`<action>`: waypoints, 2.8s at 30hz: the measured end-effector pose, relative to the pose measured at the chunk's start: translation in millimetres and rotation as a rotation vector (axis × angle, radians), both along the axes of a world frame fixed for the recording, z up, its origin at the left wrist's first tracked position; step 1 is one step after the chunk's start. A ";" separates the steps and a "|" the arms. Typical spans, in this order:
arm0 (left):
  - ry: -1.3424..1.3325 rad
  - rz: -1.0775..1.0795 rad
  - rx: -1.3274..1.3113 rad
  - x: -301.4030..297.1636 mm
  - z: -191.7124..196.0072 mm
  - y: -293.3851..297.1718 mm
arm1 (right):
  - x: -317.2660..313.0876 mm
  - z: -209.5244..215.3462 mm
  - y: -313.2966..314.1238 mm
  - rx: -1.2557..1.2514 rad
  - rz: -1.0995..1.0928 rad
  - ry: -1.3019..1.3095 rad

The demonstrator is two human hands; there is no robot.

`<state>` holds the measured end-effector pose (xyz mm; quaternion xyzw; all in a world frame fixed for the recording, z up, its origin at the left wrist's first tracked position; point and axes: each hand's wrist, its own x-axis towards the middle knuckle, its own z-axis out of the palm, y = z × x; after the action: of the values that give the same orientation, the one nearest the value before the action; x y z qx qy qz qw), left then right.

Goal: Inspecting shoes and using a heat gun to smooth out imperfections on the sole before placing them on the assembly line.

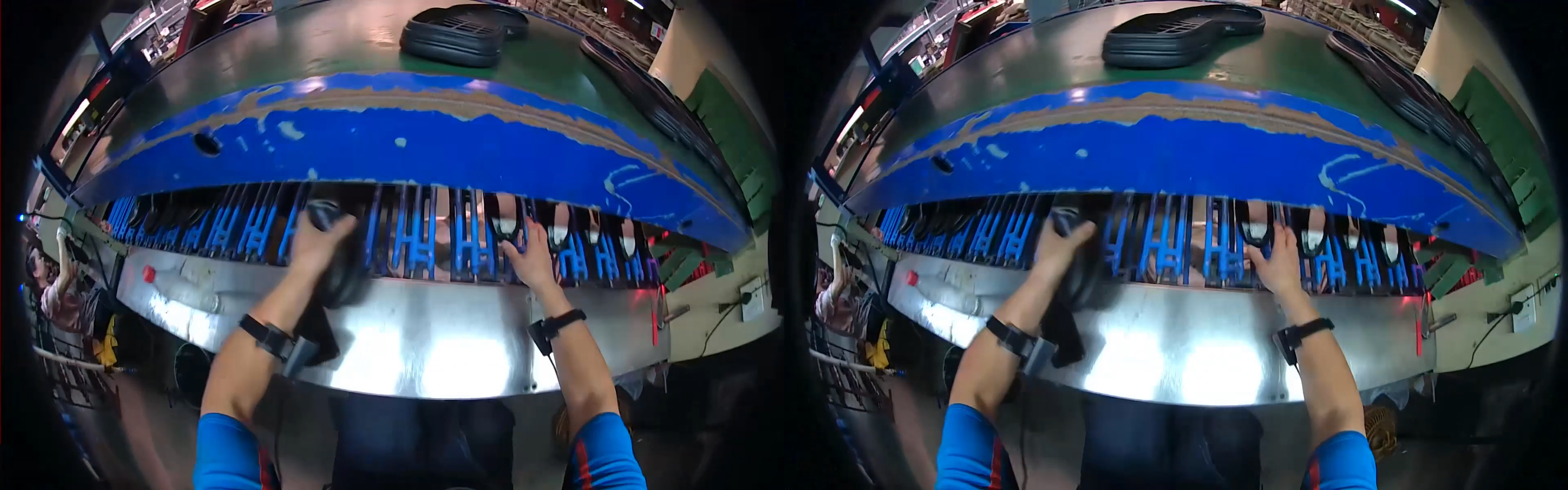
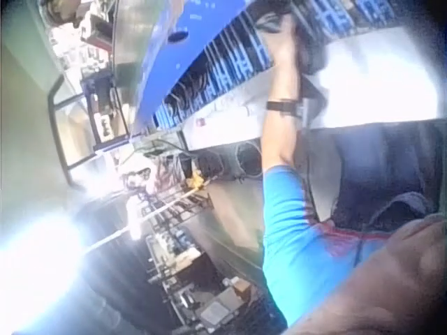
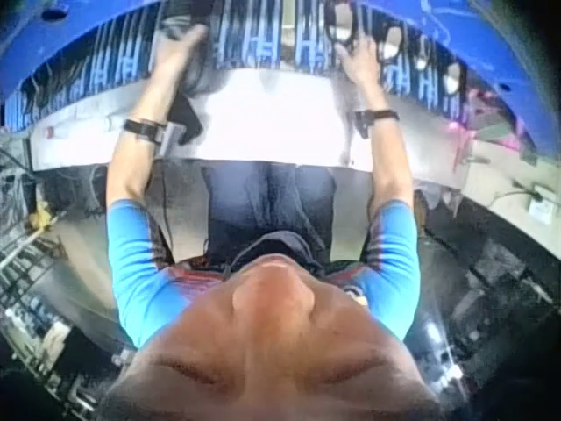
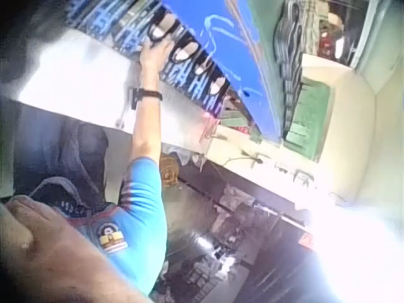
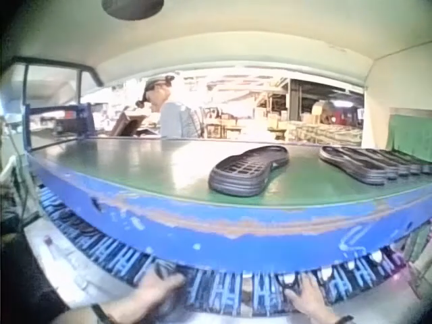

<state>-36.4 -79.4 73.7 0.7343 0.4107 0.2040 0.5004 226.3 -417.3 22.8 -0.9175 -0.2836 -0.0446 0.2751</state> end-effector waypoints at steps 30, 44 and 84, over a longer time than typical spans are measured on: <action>-0.439 -0.615 1.330 -106.1 318.2 -227.8 | -195.6 46.6 -158.5 -0.188 -0.063 0.109; -0.129 -0.949 0.284 -331.1 15.7 -361.3 | -328.2 162.5 -202.6 0.732 0.521 0.732; -0.606 -0.850 -0.553 -269.5 136.5 -323.5 | -443.9 126.1 -220.6 0.670 0.885 1.303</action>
<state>-305.9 -402.9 210.2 0.5859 -0.0430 0.0716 0.8061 -217.6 -637.9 148.9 -0.4350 -0.3728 0.5220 0.6319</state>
